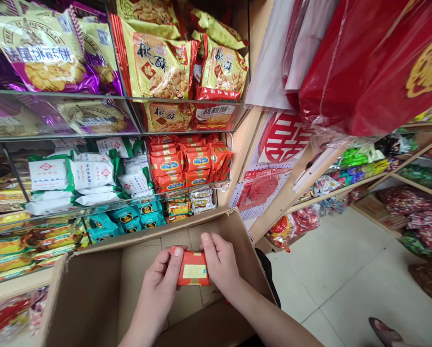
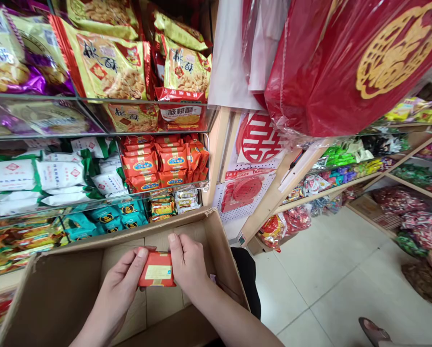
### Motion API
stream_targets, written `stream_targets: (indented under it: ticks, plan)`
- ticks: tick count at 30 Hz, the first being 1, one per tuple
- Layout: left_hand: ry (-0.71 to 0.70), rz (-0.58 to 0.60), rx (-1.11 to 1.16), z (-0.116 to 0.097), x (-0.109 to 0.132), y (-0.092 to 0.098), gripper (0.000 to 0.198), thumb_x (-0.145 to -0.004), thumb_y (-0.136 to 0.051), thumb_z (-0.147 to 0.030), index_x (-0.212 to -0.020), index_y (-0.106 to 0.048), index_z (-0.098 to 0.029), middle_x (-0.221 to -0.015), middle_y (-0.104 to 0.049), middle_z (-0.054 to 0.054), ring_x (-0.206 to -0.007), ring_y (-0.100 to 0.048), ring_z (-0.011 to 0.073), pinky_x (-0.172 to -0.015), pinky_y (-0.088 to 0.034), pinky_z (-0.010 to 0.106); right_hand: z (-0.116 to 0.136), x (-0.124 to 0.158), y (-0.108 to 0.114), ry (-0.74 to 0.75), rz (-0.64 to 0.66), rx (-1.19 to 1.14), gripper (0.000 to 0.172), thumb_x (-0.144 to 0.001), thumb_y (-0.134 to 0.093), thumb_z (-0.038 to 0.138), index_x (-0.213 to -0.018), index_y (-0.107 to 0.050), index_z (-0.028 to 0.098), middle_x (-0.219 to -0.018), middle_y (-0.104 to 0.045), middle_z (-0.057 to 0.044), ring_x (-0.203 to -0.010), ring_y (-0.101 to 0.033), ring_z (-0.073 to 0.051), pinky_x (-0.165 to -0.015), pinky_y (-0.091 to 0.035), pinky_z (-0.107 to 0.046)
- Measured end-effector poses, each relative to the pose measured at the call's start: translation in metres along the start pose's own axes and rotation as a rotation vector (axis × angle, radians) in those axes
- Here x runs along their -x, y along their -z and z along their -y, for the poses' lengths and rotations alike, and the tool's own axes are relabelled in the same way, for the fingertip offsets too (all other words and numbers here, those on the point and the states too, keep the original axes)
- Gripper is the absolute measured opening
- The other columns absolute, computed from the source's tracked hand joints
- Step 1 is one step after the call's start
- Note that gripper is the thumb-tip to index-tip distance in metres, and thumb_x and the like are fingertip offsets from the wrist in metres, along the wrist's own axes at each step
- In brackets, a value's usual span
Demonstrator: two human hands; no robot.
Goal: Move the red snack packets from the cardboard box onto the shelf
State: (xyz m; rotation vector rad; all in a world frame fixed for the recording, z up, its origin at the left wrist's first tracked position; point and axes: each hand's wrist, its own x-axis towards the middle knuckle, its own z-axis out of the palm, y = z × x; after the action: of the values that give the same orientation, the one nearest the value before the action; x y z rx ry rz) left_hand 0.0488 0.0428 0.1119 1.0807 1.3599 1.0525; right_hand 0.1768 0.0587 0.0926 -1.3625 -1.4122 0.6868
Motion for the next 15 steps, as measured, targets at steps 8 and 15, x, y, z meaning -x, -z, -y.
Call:
stream_targets:
  ticks: [8, 15]
  plan:
    - [-0.385, -0.125, -0.644, 0.018, -0.012, 0.01, 0.032, -0.081, -0.039, -0.04, -0.089, -0.065, -0.023, -0.084, -0.072, 0.002, -0.071, -0.065, 0.0175, -0.064, -0.046, 0.022, 0.004, 0.001, 0.001, -0.021, -0.115, -0.146, 0.026, -0.083, -0.041, 0.041, -0.066, -0.039, 0.02, -0.051, -0.038, 0.006, -0.046, -0.037, -0.009, -0.045, -0.031, -0.02]
    - [-0.701, -0.382, -0.691, 0.01, -0.01, 0.008, 0.023, -0.08, -0.044, -0.028, -0.086, -0.066, -0.023, -0.081, -0.073, 0.001, -0.058, -0.064, 0.0149, -0.059, -0.044, 0.02, 0.002, 0.01, -0.01, -0.001, -0.105, -0.246, 0.028, -0.086, -0.035, 0.04, -0.066, -0.038, 0.02, -0.053, -0.039, 0.005, -0.049, -0.04, -0.01, -0.047, -0.033, -0.021]
